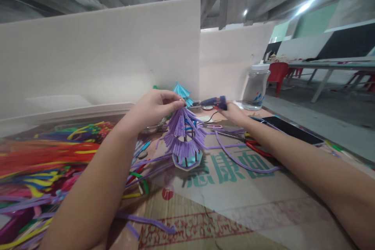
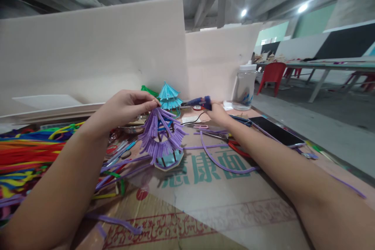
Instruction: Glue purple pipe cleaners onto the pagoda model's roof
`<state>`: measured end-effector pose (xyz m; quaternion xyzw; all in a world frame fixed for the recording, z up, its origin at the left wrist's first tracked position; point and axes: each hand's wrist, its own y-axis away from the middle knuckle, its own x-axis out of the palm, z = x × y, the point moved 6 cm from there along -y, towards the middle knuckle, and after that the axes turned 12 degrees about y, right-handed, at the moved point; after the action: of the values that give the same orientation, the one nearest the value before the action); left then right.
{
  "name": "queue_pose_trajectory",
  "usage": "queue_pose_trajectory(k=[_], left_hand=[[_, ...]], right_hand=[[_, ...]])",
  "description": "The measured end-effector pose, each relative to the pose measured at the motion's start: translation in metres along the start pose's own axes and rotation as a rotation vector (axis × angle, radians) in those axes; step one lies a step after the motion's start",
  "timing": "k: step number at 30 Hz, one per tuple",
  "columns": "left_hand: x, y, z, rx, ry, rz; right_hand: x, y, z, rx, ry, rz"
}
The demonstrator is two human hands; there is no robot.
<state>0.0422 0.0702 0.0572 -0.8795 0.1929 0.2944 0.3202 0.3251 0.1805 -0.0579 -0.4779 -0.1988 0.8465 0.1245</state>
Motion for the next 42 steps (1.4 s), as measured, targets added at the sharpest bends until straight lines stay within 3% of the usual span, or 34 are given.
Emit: queue_pose_trajectory(k=[5,12,17,22,26,32,42], left_hand=[[0.0,0.002,0.0,-0.02,0.02,0.054],[0.002,0.005,-0.005,-0.031,0.034,0.095],[0.001,0.002,0.003,-0.005,0.111,0.109],[0.0,0.001,0.008,0.0,0.144,0.111],[0.002,0.001,0.004,0.0,0.152,0.114],[0.005,0.004,-0.004,-0.007,0.166,0.117],[0.005,0.004,-0.005,0.004,0.159,0.123]], right_hand=[[-0.044,0.005,0.021,0.053,-0.157,-0.027],[-0.083,0.041,0.082,-0.186,-0.536,0.051],[-0.105,0.066,0.11,-0.327,-0.447,0.16],[-0.11,0.084,0.131,-0.487,-0.405,0.272],[-0.101,0.091,0.139,-0.448,-0.316,0.367],[-0.097,0.09,0.136,-0.3,-0.152,0.324],[-0.101,0.091,0.14,-0.26,-0.117,0.285]])
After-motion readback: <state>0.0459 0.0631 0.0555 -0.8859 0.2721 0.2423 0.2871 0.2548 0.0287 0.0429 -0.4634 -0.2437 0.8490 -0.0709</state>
